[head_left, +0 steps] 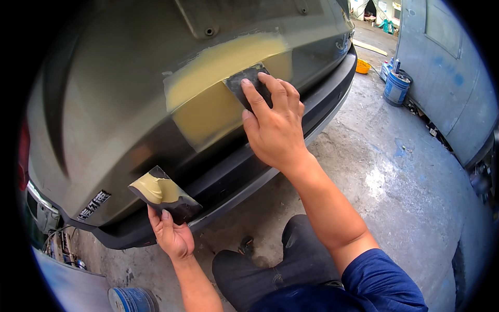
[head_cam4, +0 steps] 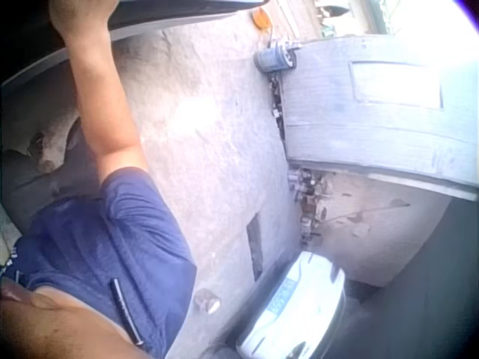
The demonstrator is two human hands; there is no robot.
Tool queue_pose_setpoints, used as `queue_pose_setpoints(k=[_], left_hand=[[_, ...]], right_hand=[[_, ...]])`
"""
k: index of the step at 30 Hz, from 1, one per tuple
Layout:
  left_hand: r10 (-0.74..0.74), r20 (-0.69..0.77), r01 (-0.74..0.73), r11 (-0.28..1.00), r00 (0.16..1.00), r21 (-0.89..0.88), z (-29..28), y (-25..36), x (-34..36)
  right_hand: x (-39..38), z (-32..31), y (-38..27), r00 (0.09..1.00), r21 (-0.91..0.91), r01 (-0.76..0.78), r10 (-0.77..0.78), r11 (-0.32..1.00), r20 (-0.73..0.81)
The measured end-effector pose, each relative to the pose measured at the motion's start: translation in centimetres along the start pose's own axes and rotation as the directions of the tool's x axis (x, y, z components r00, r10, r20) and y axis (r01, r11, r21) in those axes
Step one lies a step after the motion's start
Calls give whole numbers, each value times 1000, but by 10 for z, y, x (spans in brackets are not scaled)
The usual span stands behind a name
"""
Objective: The person uses a putty knife to scoop yellow body filler from a mixing board and applies it to a damaged area on the rear bumper of a car. They spread the filler evenly across the surface using the tool.
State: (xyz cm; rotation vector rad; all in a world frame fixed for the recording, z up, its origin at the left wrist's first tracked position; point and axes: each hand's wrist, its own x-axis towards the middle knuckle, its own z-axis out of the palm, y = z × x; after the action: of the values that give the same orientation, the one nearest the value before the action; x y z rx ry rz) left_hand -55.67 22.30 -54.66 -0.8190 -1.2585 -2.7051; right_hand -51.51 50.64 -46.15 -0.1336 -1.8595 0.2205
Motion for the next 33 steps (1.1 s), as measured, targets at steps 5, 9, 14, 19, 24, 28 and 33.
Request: queue_pose_setpoints(k=[5, 9, 14, 19, 24, 28, 33], left_hand=[[8, 4, -8, 1000, 1000, -3, 1, -1, 0], [13, 10, -13, 1000, 1000, -6, -6, -3, 0], [9, 20, -8, 1000, 1000, -25, -5, -2, 0], [2, 6, -2, 1000, 1000, -10, -3, -1, 1], [-2, -43, 2, 1000, 999, -8, 3, -1, 0], [4, 26, -4, 1000, 1000, -12, -3, -1, 0], [2, 8, -2, 1000, 1000, -10, -1, -2, 1]], right_hand=[[-1, 3, 1, 1000, 10, -3, 3, 1000, 21], [-10, -5, 1, 998, -2, -2, 3, 1000, 66], [-4, -10, 0, 1000, 9, 9, -9, 1000, 10], [2, -3, 3, 1000, -6, 13, -13, 1000, 8], [0, -1, 5, 1000, 9, 15, -15, 1000, 24], [-4, -10, 2, 999, -4, 4, -3, 1000, 47], [3, -2, 4, 1000, -2, 20, -20, 1000, 14]])
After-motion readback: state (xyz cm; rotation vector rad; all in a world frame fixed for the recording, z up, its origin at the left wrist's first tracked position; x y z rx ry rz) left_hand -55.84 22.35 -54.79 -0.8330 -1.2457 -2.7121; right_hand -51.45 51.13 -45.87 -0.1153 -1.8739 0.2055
